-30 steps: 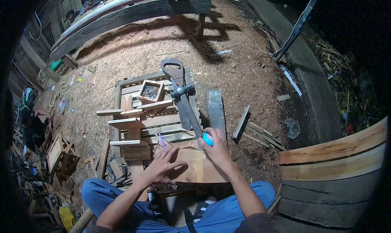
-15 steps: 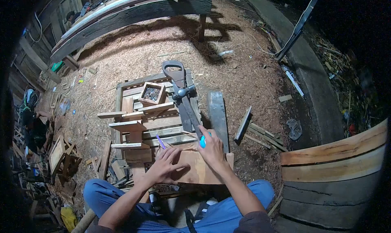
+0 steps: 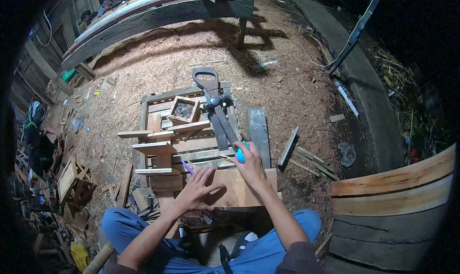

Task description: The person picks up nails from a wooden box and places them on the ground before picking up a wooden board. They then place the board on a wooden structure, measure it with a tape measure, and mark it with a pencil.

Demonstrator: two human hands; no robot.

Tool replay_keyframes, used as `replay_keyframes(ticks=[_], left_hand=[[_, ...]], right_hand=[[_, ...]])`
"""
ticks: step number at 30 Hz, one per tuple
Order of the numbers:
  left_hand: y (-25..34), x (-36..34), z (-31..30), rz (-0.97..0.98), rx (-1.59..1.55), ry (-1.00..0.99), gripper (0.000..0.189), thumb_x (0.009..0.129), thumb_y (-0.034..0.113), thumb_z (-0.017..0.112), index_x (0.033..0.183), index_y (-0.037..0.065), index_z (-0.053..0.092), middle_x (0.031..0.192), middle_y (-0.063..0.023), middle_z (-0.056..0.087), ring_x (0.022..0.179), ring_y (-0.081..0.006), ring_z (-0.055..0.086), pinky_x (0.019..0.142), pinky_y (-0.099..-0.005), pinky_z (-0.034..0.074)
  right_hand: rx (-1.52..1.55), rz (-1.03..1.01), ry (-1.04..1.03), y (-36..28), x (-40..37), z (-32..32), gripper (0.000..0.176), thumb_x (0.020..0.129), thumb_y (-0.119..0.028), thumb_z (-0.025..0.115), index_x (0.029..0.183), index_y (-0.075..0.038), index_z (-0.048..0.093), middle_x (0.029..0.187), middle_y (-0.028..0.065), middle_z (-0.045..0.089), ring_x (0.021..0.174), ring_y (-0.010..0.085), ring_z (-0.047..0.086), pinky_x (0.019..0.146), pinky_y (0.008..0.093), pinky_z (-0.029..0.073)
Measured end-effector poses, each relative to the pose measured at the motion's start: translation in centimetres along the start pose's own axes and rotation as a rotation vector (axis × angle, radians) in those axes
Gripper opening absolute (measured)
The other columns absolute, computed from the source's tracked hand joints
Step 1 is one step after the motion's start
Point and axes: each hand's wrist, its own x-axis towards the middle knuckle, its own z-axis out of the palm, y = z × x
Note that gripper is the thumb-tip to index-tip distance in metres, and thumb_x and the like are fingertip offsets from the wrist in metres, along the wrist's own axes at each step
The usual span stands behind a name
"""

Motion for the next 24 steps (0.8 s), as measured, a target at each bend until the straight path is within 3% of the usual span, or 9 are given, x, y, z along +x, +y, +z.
replay_keyframes(ticks=[8, 10, 13, 15, 18, 19, 22, 23, 24], left_hand=[[0.2, -0.3, 0.1, -0.007, 0.031, 0.038, 0.108, 0.052, 0.044, 0.094, 0.151, 0.029, 0.054, 0.162, -0.0248, 0.035, 0.149, -0.0453, 0.034, 0.127, -0.0582, 0.024], [-0.4, -0.1, 0.0, 0.016, 0.013, 0.006, 0.107, 0.057, 0.051, 0.092, 0.155, 0.031, 0.051, 0.165, -0.0250, 0.030, 0.152, -0.0472, 0.028, 0.127, -0.0612, 0.019], [-0.6, -0.1, -0.1, -0.016, 0.001, -0.002, 0.107, 0.057, 0.049, 0.093, 0.154, 0.033, 0.053, 0.168, -0.0219, 0.028, 0.155, -0.0448, 0.025, 0.128, -0.0604, 0.019], [-0.8, -0.1, -0.2, -0.065, 0.024, -0.009, 0.108, 0.056, 0.043, 0.095, 0.155, 0.036, 0.052, 0.171, -0.0191, 0.025, 0.159, -0.0414, 0.022, 0.128, -0.0597, 0.019], [-1.1, 0.0, -0.8, -0.131, -0.014, 0.023, 0.110, 0.054, 0.039, 0.097, 0.155, 0.036, 0.052, 0.172, -0.0190, 0.024, 0.159, -0.0415, 0.021, 0.128, -0.0579, 0.020], [-0.6, -0.2, -1.2, -0.143, -0.077, 0.010, 0.096, 0.067, 0.030, 0.090, 0.155, 0.034, 0.053, 0.172, -0.0195, 0.023, 0.159, -0.0413, 0.021, 0.129, -0.0547, 0.022], [-0.4, -0.9, 0.4, -0.145, -0.002, 0.106, 0.083, 0.079, 0.019, 0.079, 0.156, 0.031, 0.051, 0.173, -0.0212, 0.021, 0.160, -0.0408, 0.019, 0.128, -0.0524, 0.025], [-0.8, -1.2, 1.0, -0.124, 0.066, 0.118, 0.101, 0.067, 0.025, 0.091, 0.158, 0.028, 0.047, 0.170, -0.0264, 0.023, 0.159, -0.0442, 0.020, 0.128, -0.0535, 0.024], [-0.3, -1.3, 0.6, -0.128, 0.071, 0.118, 0.101, 0.067, 0.025, 0.091, 0.158, 0.028, 0.047, 0.170, -0.0264, 0.023, 0.159, -0.0442, 0.020, 0.128, -0.0535, 0.024]], right_hand=[[-0.038, -0.061, 0.004, -1.8, -0.6, -2.1, 0.048, 0.088, -0.006, 0.076, 0.133, -0.009, 0.063, 0.122, 0.0222, 0.061, 0.116, 0.0428, 0.062, 0.099, 0.0485, 0.051], [-0.055, -0.065, 0.016, -2.5, -0.9, -2.9, 0.049, 0.089, -0.006, 0.076, 0.135, -0.007, 0.061, 0.124, 0.0225, 0.061, 0.117, 0.0426, 0.061, 0.099, 0.0480, 0.051], [-0.054, -0.129, 0.061, -3.0, -1.7, -3.5, 0.052, 0.087, -0.009, 0.079, 0.135, -0.004, 0.058, 0.126, 0.0226, 0.062, 0.119, 0.0428, 0.062, 0.099, 0.0468, 0.052], [0.134, 0.036, -0.009, -2.9, -3.4, -2.6, 0.055, 0.083, -0.010, 0.083, 0.131, -0.002, 0.057, 0.126, 0.0219, 0.063, 0.118, 0.0432, 0.064, 0.098, 0.0465, 0.053], [0.171, 0.019, -0.103, -4.1, -5.1, -1.4, 0.054, 0.079, -0.011, 0.085, 0.125, -0.002, 0.058, 0.120, 0.0214, 0.064, 0.114, 0.0428, 0.065, 0.095, 0.0468, 0.054], [0.170, 0.015, -0.137, -4.4, -5.5, -0.9, 0.053, 0.080, -0.011, 0.084, 0.126, -0.002, 0.058, 0.120, 0.0214, 0.063, 0.114, 0.0425, 0.065, 0.096, 0.0470, 0.054], [0.152, -0.108, -0.141, -3.5, -6.0, 0.9, 0.049, 0.080, -0.009, 0.084, 0.123, -0.001, 0.062, 0.121, 0.0208, 0.064, 0.114, 0.0403, 0.066, 0.097, 0.0450, 0.054], [0.137, -0.142, -0.125, -3.1, -6.0, 1.4, 0.049, 0.081, -0.009, 0.084, 0.124, 0.000, 0.063, 0.124, 0.0213, 0.062, 0.115, 0.0399, 0.064, 0.097, 0.0454, 0.053], [0.143, -0.146, -0.124, -3.2, -6.0, 1.4, 0.049, 0.081, -0.009, 0.084, 0.124, 0.000, 0.063, 0.124, 0.0213, 0.062, 0.115, 0.0399, 0.064, 0.097, 0.0454, 0.053]])
